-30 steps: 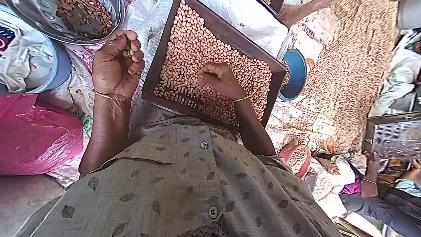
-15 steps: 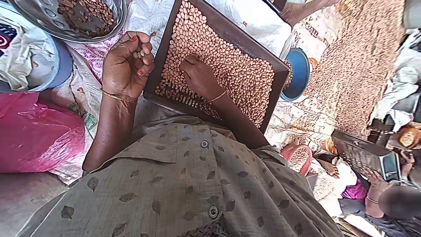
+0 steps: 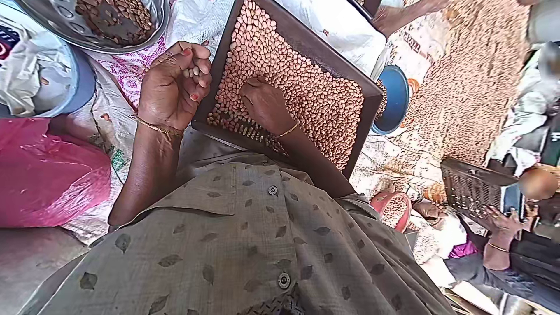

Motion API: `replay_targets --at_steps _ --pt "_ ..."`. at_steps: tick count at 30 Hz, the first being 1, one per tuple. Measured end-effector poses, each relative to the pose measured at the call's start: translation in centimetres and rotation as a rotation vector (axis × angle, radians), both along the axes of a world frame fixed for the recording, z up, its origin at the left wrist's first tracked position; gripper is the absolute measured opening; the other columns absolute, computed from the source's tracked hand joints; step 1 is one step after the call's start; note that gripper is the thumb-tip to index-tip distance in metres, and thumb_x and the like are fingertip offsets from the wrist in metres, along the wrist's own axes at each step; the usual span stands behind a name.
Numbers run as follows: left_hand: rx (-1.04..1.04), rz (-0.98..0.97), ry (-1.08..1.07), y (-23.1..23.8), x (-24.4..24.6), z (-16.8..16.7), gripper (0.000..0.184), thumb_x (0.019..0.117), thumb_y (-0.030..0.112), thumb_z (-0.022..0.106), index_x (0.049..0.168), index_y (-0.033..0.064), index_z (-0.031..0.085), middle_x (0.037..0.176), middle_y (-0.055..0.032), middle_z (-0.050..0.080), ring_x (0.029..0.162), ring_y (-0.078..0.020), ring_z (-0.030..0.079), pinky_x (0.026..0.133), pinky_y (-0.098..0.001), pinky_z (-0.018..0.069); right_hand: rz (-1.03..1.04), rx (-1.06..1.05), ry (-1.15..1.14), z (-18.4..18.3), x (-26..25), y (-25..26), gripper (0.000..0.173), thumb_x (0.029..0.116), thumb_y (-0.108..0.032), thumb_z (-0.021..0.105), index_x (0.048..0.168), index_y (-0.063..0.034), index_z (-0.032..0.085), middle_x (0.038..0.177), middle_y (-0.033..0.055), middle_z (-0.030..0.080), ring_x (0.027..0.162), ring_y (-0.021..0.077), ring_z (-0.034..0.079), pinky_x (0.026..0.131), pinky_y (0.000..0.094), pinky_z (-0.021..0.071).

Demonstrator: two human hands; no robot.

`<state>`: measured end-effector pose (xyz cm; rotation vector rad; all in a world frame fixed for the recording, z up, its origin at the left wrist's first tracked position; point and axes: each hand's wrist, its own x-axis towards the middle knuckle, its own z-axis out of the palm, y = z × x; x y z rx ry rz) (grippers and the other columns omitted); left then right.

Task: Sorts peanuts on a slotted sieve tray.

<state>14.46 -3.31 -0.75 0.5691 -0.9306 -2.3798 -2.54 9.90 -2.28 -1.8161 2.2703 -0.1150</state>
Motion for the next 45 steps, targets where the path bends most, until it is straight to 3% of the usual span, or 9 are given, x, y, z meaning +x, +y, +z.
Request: replay_targets --at_steps 3,6,11,18,24,28,34,41,45 --pt "-0.035 -0.036 -0.025 0.3 -0.1 0.1 0.042 0.1107 0.015 0.025 0.107 0.0104 0.066 0.086 0.0029 0.067 0.066 -0.0035 0.061 0.058 -0.0155 0.0511 -0.098 -0.09 -0.173 -0.4 -0.9 -0.1 0.015 0.0918 -0.01 0.06 0.096 -0.0027 0.073 0.103 0.0146 0.072 0.098 0.0299 0.07 0.079 0.0468 0.0551" --pt "-0.133 -0.124 -0.086 0.7 -0.2 0.4 0.047 0.1123 0.02 0.022 0.117 0.006 0.067 0.092 0.0002 0.071 0.071 -0.0055 0.065 0.062 -0.0174 0.0546 -0.187 -0.412 -0.518 -0.1 -2.3 0.2 0.008 0.0885 -0.003 0.063 0.09 -0.0003 0.071 0.083 0.0089 0.068 0.069 0.0129 0.064 0.063 0.029 0.0536" --pt "-0.222 -0.279 -0.145 2.2 -1.0 1.0 0.048 0.113 0.029 0.021 0.124 0.0072 0.063 0.101 -0.0001 0.073 0.073 -0.0061 0.068 0.06 -0.0185 0.0564 -0.061 -0.557 -0.943 4.3 -1.2 1.5 0.021 0.0991 0.001 0.057 0.115 0.0119 0.064 0.097 0.013 0.07 0.077 0.0135 0.069 0.069 0.0305 0.0624" --pt "0.036 -0.218 0.025 1.3 -0.8 -0.3 0.042 0.1113 0.019 0.024 0.099 0.0143 0.064 0.076 0.0064 0.06 0.054 0.0005 0.049 0.046 -0.0114 0.0399 -0.146 -0.087 -0.729 0.5 -3.0 6.3 0.02 0.0998 -0.005 0.057 0.113 0.0023 0.07 0.1 0.0134 0.072 0.08 0.0158 0.069 0.075 0.0329 0.0588" --pt "0.049 -0.13 0.156 0.2 -0.3 -0.7 0.038 0.11 0.014 0.025 0.099 0.0143 0.061 0.079 0.0043 0.06 0.056 -0.0009 0.051 0.048 -0.0123 0.042 -0.472 -0.372 -0.81 0.9 -5.1 6.9 0.016 0.1005 -0.001 0.056 0.112 0.0056 0.064 0.098 0.0127 0.069 0.078 0.014 0.071 0.07 0.0303 0.0624" --pt "0.052 -0.126 0.154 0.2 -0.4 -1.1 0.037 0.1102 0.015 0.026 0.101 0.0147 0.062 0.08 0.0045 0.061 0.057 -0.001 0.053 0.05 -0.0126 0.0434 -0.256 -0.385 -0.657 0.9 -3.2 5.1 0.018 0.0978 -0.001 0.057 0.111 0.0046 0.069 0.103 0.015 0.07 0.085 0.015 0.068 0.076 0.0285 0.0581" --pt "0.009 -0.139 0.097 0.6 -0.5 -0.9 0.041 0.1105 0.016 0.024 0.102 0.0142 0.064 0.08 0.0055 0.062 0.058 -0.0007 0.053 0.05 -0.0128 0.0432 -0.004 -0.168 -0.109 -1.2 0.7 2.8 0.018 0.0987 -0.005 0.059 0.107 0.0017 0.073 0.112 0.0214 0.069 0.11 0.04 0.066 0.087 0.0448 0.0574" --pt "-0.247 -0.277 -0.19 2.1 -1.0 0.2 0.044 0.112 0.03 0.024 0.132 0.009 0.057 0.104 0.0015 0.072 0.078 -0.0071 0.069 0.066 -0.02 0.0581 -0.185 -0.614 -0.625 1.2 -1.6 4.0 0.017 0.0959 0.004 0.061 0.109 0.01 0.071 0.101 0.019 0.071 0.086 0.0186 0.071 0.078 0.031 0.0617" --pt "-0.177 -0.357 -0.133 2.5 -2.1 0.4 0.049 0.1126 0.032 0.017 0.129 0.0103 0.058 0.104 0.0005 0.071 0.08 -0.0069 0.068 0.067 -0.0189 0.0566 -0.085 -0.768 -0.86 4.6 -0.9 2.9 0.023 0.0988 0.006 0.057 0.117 0.0176 0.064 0.104 0.0211 0.072 0.087 0.0199 0.074 0.078 0.0355 0.0651"
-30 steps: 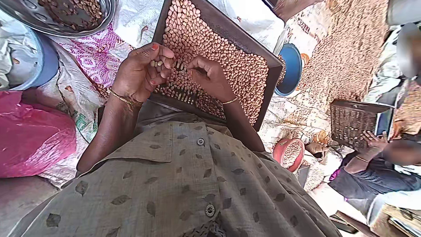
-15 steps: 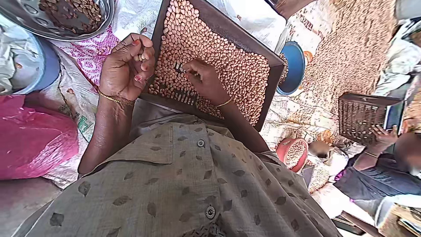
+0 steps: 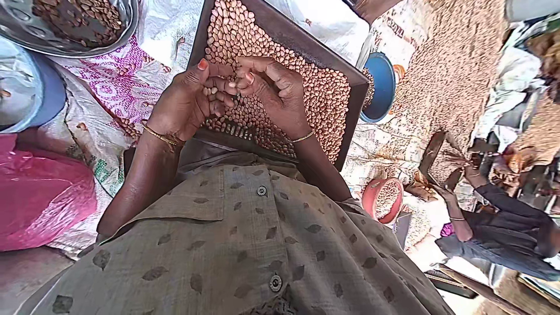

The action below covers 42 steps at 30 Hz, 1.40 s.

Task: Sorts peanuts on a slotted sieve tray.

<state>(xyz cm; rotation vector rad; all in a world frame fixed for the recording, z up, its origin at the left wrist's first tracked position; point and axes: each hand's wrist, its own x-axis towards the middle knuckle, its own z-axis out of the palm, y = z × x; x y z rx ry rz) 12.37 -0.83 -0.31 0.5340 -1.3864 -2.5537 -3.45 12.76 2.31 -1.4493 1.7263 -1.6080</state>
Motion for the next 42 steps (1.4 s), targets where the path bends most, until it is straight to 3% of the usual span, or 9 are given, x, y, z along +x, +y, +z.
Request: replay_targets --at_steps 3,8,12,19,25,29,33,36,42 --pt "0.17 0.084 0.086 -0.2 -0.1 -0.1 0.05 0.1128 0.027 0.02 0.108 0.0115 0.067 0.083 0.0043 0.065 0.062 -0.0015 0.056 0.054 -0.0134 0.0469 -0.042 0.068 0.125 -1.3 -0.6 -0.1 0.019 0.0979 0.003 0.058 0.111 0.0132 0.068 0.1 0.019 0.072 0.086 0.0192 0.072 0.077 0.0337 0.063" --pt "0.309 0.125 0.254 -1.9 0.9 -1.6 0.037 0.1109 0.019 0.026 0.096 0.0164 0.06 0.073 0.0078 0.055 0.049 0.0027 0.043 0.042 -0.0093 0.0345 0.193 0.506 0.677 -5.9 -2.3 3.8 0.021 0.0937 -0.018 0.071 0.113 -0.01 0.075 0.122 0.0121 0.069 0.129 0.0343 0.056 0.112 0.0536 0.0392" --pt "0.432 0.141 0.402 -2.4 1.0 -2.4 0.035 0.1113 0.017 0.026 0.095 0.0157 0.058 0.067 0.0077 0.05 0.047 0.0014 0.043 0.041 -0.0102 0.0356 -0.047 0.518 0.754 -5.5 -5.8 8.5 0.011 0.0899 -0.005 0.069 0.099 -0.0027 0.075 0.105 0.0165 0.073 0.109 0.0362 0.066 0.099 0.0475 0.0512" --pt "0.484 0.116 0.482 -2.5 0.7 -2.8 0.031 0.1093 0.013 0.028 0.096 0.0139 0.056 0.065 0.0061 0.049 0.047 -0.0002 0.044 0.041 -0.0113 0.0365 -0.576 0.517 0.627 -2.9 -8.9 11.3 0.031 0.086 0.01 0.05 0.106 0.0017 0.073 0.116 0.0205 0.072 0.109 0.0324 0.069 0.093 0.0437 0.0549" --pt "0.547 0.114 0.6 -2.9 0.8 -3.6 0.022 0.0976 0.006 0.034 0.09 0.0148 0.052 0.074 0.0021 0.054 0.049 -0.0017 0.046 0.041 -0.0119 0.0365 -0.073 0.325 0.411 -2.7 -4.0 2.8 0.024 0.0915 0.007 0.055 0.11 0.0052 0.071 0.117 0.0204 0.07 0.107 0.027 0.069 0.092 0.0382 0.0583" --pt "0.591 0.14 0.594 -3.0 0.9 -3.7 0.022 0.0978 0.006 0.033 0.089 0.0146 0.051 0.074 0.0019 0.053 0.048 -0.0016 0.045 0.041 -0.0118 0.0359 0.38 0.489 0.604 -4.3 2.1 -2.3 0.04 0.0916 0.005 0.056 0.127 -0.0058 0.071 0.139 0.0175 0.062 0.135 0.0354 0.055 0.109 0.0489 0.0465" --pt "0.609 0.15 0.582 -3.1 0.8 -3.6 0.022 0.1005 0.008 0.033 0.092 0.0142 0.053 0.072 0.0029 0.053 0.047 -0.0009 0.046 0.041 -0.0112 0.0368 0.621 0.458 0.614 -5.6 1.3 -2.2 0.033 0.0823 0.008 0.054 0.098 -0.0074 0.079 0.109 0.0112 0.073 0.118 0.0332 0.06 0.103 0.0472 0.0441" --pt "0.625 0.149 0.572 -3.1 0.8 -3.5 0.025 0.1023 0.009 0.029 0.095 0.0132 0.052 0.072 0.0027 0.052 0.047 -0.0011 0.046 0.041 -0.0112 0.0376 0.539 0.511 0.27 -3.5 -3.3 0.4 0.021 0.0884 0.01 0.052 0.083 0.0034 0.072 0.087 0.0123 0.072 0.086 0.019 0.068 0.083 0.0353 0.055" --pt "0.504 0.167 0.535 -2.6 0.4 -3.1 0.031 0.1085 0.01 0.023 0.101 0.0112 0.053 0.068 0.0032 0.052 0.049 -0.0015 0.047 0.043 -0.0116 0.039 0.027 0.286 0.237 -2.5 -7.8 1.8 0.02 0.0921 0.003 0.053 0.104 0.0035 0.07 0.111 0.0153 0.07 0.099 0.0162 0.068 0.083 0.0278 0.0571"
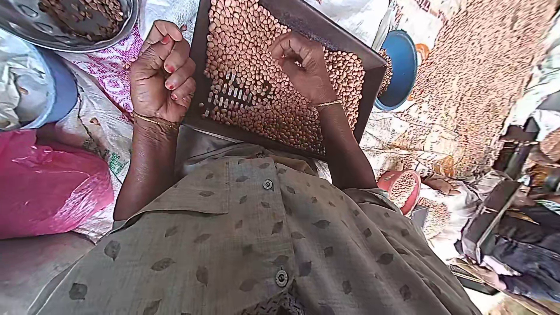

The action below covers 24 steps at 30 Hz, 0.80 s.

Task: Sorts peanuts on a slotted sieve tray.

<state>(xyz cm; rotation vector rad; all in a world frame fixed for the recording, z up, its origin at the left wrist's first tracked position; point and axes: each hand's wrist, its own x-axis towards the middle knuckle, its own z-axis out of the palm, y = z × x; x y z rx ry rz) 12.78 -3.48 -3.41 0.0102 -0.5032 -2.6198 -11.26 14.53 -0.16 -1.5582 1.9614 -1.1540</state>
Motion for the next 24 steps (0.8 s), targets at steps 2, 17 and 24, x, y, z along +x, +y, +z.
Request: replay_targets --at_steps 2,17,24 --pt "-0.027 0.011 -0.023 0.2 0.0 0.2 0.033 0.1099 0.01 0.023 0.101 0.0107 0.054 0.067 0.0032 0.053 0.048 -0.0018 0.047 0.043 -0.0123 0.0394 0.005 0.023 0.207 -0.7 1.1 -1.4 0.025 0.0905 -0.001 0.061 0.112 0.0007 0.073 0.128 0.0189 0.067 0.123 0.0278 0.061 0.104 0.0384 0.0501" --pt "-0.205 0.018 -0.133 0.2 -0.1 0.3 0.029 0.1107 0.012 0.03 0.107 0.014 0.059 0.068 0.0071 0.052 0.047 0.0002 0.044 0.041 -0.0114 0.0369 -0.151 0.514 0.238 2.7 -4.5 9.0 0.022 0.0946 -0.009 0.065 0.112 0.0026 0.072 0.111 0.0215 0.071 0.103 0.0326 0.069 0.094 0.051 0.0534" --pt "-0.416 -0.012 -0.248 0.6 -0.4 0.7 0.027 0.109 0.012 0.036 0.108 0.0159 0.063 0.068 0.0087 0.053 0.047 0.0009 0.041 0.041 -0.0117 0.0341 -0.013 0.333 0.15 3.6 -0.4 4.4 0.02 0.0979 -0.009 0.061 0.112 -0.0017 0.073 0.108 0.0144 0.071 0.092 0.0206 0.069 0.084 0.0361 0.0574"
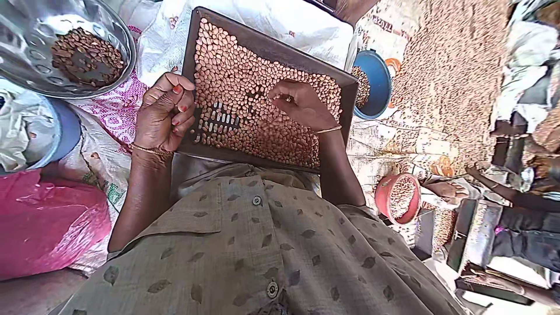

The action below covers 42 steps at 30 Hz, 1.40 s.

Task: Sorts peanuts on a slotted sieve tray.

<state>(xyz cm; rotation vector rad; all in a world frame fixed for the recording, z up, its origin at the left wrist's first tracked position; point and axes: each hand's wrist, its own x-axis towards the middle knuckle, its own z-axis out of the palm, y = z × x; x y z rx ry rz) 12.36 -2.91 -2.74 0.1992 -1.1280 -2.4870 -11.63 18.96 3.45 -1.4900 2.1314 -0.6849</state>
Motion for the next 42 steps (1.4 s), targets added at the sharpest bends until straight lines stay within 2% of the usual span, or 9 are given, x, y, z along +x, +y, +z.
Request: replay_targets --at_steps 4,7,10,13,15,19,27,37,42 --pt "0.024 0.02 0.001 0.0 0.2 0.0 0.028 0.1085 0.011 0.034 0.107 0.0163 0.062 0.069 0.009 0.053 0.046 0.0016 0.04 0.041 -0.0108 0.0329 0.118 -0.216 0.071 -5.1 4.8 -5.6 0.02 0.0941 -0.004 0.065 0.111 0.0014 0.073 0.121 0.0184 0.069 0.116 0.0312 0.066 0.101 0.0454 0.0541" --pt "0.059 0.023 0.023 -0.2 0.3 0.0 0.028 0.1087 0.012 0.032 0.106 0.0168 0.06 0.07 0.0092 0.053 0.046 0.0023 0.041 0.041 -0.0102 0.0337 0.328 -0.144 0.218 -7.9 8.1 -6.2 0.024 0.0985 -0.016 0.061 0.115 -0.0058 0.075 0.132 0.0132 0.067 0.13 0.0351 0.057 0.107 0.0533 0.0427" --pt "0.125 0.022 0.061 -0.4 0.4 -0.3 0.029 0.1096 0.012 0.032 0.105 0.0163 0.06 0.07 0.0084 0.053 0.046 0.0019 0.042 0.04 -0.0102 0.0341 0.374 -0.207 0.36 -8.6 8.3 -4.2 0.023 0.103 -0.016 0.056 0.102 -0.0039 0.075 0.113 0.0148 0.07 0.11 0.0348 0.064 0.097 0.0466 0.0506" --pt "0.142 0.016 0.072 -0.5 0.5 -0.5 0.028 0.1093 0.012 0.032 0.106 0.0163 0.06 0.071 0.0081 0.054 0.047 0.0019 0.042 0.04 -0.0102 0.0346 0.278 -0.243 0.456 -8.1 6.4 -1.7 0.018 0.0987 -0.009 0.057 0.095 -0.0006 0.072 0.098 0.0169 0.072 0.098 0.0343 0.069 0.086 0.0424 0.0567" --pt "0.114 0.014 0.067 -0.4 0.4 -0.4 0.028 0.1085 0.012 0.033 0.107 0.0162 0.061 0.072 0.0082 0.055 0.047 0.002 0.043 0.04 -0.0102 0.0351 0.066 -0.208 0.575 -7.6 4.5 -0.5 0.016 0.0926 -0.006 0.058 0.095 0.0004 0.072 0.101 0.0193 0.073 0.098 0.0366 0.071 0.083 0.0461 0.0586" --pt "0.063 -0.01 0.046 -0.3 0.2 -0.2 0.026 0.1085 0.013 0.036 0.108 0.0151 0.062 0.072 0.0074 0.055 0.047 0.0006 0.043 0.04 -0.0116 0.0354 -0.339 -0.129 0.572 -5.7 0.9 -0.4 0.021 0.0853 0.002 0.058 0.101 -0.0003 0.072 0.113 0.0202 0.07 0.109 0.0387 0.066 0.09 0.0502 0.054" --pt "0.036 0.002 0.018 -0.2 0.2 0.0 0.027 0.1084 0.013 0.036 0.108 0.0161 0.062 0.071 0.0081 0.055 0.047 0.0012 0.041 0.04 -0.0113 0.0341 -0.135 0.026 0.498 -6.5 3.7 -3.4 0.02 0.0906 -0.002 0.059 0.1 -0.0034 0.077 0.111 0.0164 0.069 0.104 0.035 0.068 0.075 0.0462 0.0583" --pt "0.169 0.029 0.101 -0.5 0.4 -0.4 0.027 0.1091 0.012 0.032 0.107 0.0164 0.059 0.072 0.0079 0.054 0.047 0.0016 0.043 0.041 -0.0103 0.0353 -0.274 0.005 0.384 -7.1 4.3 -2.8 0.026 0.0933 -0.003 0.055 0.108 -0.0035 0.078 0.118 0.0155 0.069 0.11 0.0316 0.067 0.085 0.0455 0.0574" --pt "0.182 0.027 0.117 -0.5 0.5 -0.4 0.028 0.1089 0.011 0.032 0.108 0.0161 0.059 0.072 0.008 0.054 0.047 0.002 0.043 0.041 -0.0102 0.0357 -0.173 0.014 0.579 -7.8 5.3 -2.2 0.029 0.0885 0.001 0.059 0.111 -0.0022 0.076 0.119 0.0179 0.067 0.107 0.0351 0.067 0.075 0.0449 0.0585"
